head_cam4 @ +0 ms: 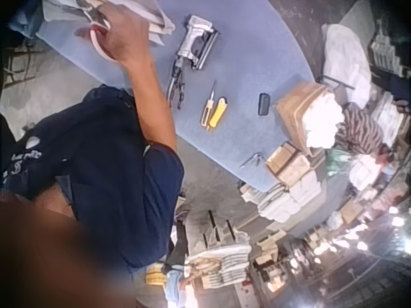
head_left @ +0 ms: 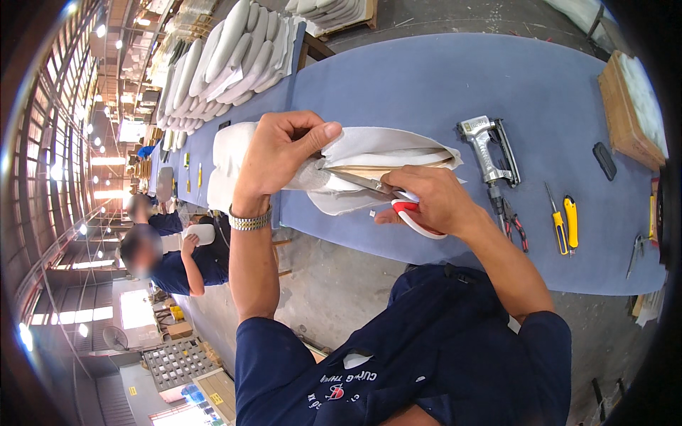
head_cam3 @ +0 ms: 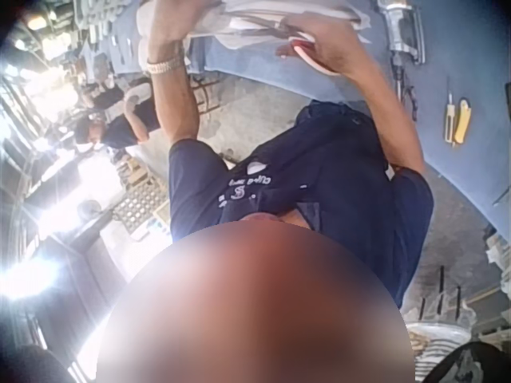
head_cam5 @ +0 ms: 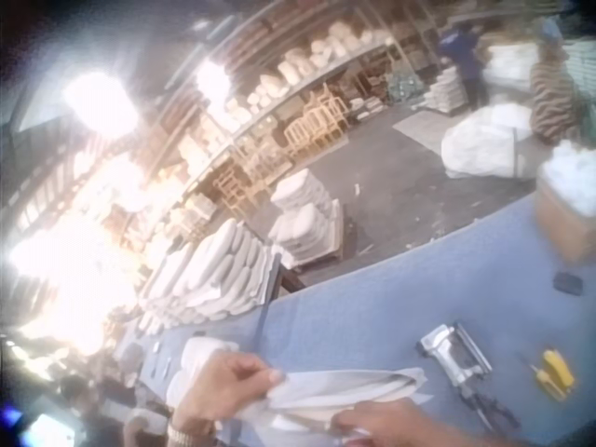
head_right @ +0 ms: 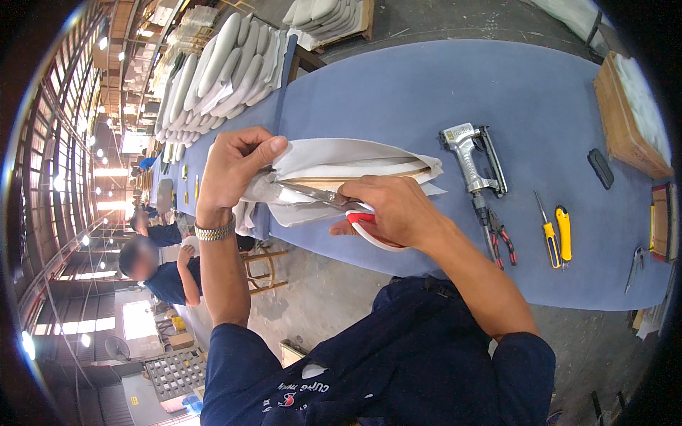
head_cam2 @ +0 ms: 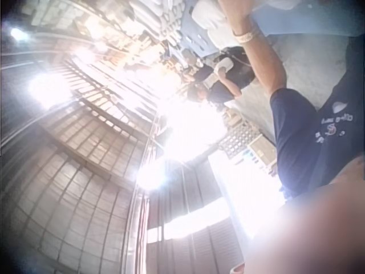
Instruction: The person handles a white cushion, folds and aligns its fabric edges, and uses a staple gun to secure the fabric. They also use pliers and scissors to trim and adjust the material while working at a blue table in a workshop.
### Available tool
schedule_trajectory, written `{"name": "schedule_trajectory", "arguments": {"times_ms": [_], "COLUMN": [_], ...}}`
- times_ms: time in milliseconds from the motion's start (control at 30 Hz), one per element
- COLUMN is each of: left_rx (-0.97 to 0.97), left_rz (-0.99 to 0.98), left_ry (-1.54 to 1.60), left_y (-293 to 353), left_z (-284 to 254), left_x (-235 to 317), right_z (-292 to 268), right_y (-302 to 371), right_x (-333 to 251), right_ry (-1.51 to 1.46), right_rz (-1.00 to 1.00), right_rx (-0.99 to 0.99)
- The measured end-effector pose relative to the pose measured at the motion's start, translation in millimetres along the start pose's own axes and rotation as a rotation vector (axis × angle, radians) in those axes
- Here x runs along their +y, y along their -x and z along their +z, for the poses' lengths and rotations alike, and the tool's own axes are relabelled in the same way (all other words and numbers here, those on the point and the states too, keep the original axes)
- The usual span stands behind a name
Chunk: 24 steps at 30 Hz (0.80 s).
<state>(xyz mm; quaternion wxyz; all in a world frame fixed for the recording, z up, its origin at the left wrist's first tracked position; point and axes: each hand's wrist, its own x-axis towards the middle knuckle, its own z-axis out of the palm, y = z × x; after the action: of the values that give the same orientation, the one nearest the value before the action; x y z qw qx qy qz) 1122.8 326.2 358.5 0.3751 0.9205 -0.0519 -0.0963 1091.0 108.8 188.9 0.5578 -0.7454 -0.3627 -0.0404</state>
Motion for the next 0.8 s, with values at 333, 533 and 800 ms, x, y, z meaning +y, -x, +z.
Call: {"name": "schedule_trajectory", "arguments": {"times_ms": [333,533,800], "left_rx": [0.77,0.856,0.745], "left_rz": [0.348,0.368,0.423], "left_ry": [-0.013,-0.041,-0.043], "left_y": [-19,-46,-69], "left_z": [32,32,29], "left_x": [-11,-9,1], "right_z": [-8,-47,-115], "right_y": [20,127,239], "right_x": [10,84,156], "right_ry": [-0.06,0.424,0.853], "right_rz": [0.094,0.606,0.994], "right_rx": [0.122,0.36,0.201]}}
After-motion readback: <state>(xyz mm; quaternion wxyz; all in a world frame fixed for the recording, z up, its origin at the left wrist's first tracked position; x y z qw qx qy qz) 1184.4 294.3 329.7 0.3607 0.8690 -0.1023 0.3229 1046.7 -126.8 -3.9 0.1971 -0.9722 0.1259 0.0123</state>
